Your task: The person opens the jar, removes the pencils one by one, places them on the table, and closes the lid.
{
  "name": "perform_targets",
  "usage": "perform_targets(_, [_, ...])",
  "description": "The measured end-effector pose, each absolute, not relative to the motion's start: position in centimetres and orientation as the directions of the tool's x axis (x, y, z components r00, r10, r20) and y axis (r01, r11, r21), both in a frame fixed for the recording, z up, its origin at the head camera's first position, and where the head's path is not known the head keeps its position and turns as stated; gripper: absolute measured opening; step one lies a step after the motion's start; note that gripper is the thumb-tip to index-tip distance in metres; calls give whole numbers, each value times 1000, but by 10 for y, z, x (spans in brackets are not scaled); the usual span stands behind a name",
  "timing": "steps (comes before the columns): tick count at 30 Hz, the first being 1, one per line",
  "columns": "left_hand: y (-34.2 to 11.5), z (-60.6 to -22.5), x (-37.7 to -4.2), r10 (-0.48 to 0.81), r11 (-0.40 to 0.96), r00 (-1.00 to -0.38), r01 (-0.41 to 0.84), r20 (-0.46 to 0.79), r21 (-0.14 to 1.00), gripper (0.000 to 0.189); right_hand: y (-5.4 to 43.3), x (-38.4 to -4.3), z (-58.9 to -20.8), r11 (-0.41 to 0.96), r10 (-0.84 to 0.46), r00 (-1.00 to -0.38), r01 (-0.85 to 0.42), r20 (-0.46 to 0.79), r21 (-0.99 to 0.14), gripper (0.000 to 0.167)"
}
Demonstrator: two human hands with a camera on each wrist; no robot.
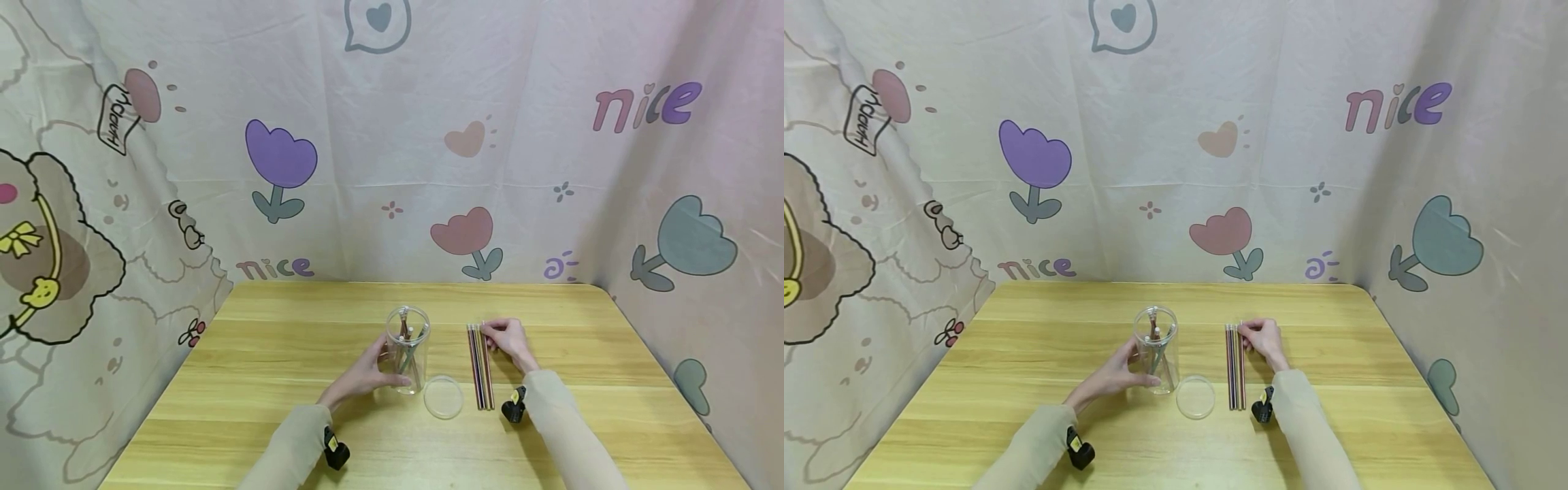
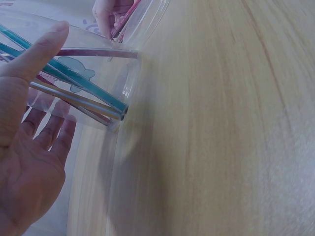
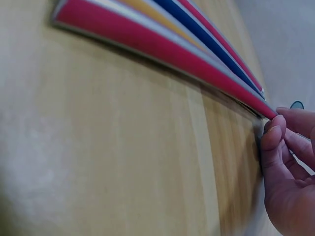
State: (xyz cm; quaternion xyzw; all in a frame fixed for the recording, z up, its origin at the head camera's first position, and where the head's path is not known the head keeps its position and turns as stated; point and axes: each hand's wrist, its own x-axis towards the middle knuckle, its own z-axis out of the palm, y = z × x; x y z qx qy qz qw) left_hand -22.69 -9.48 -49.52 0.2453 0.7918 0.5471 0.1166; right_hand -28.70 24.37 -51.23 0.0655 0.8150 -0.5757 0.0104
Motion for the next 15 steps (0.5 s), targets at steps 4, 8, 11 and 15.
perform_targets(4, [-95,-495,-226,514,284,-854,260,82,923,90,243,-288,-513,357,106,-990,127,-95,-925,28])
perform_targets(8, [-94,-495,-226,512,283,-855,257,81,924,91,242,-288,-513,368,111,-989,131,-97,-920,27])
perform_targets(11, [-94,-495,-226,511,282,-856,256,81,925,91,240,-288,-513,377,113,-990,121,-84,-918,26])
perform_targets(15, [-94,-494,-226,512,277,-855,258,85,926,91,239,-288,-515,402,115,-992,99,-57,-910,24])
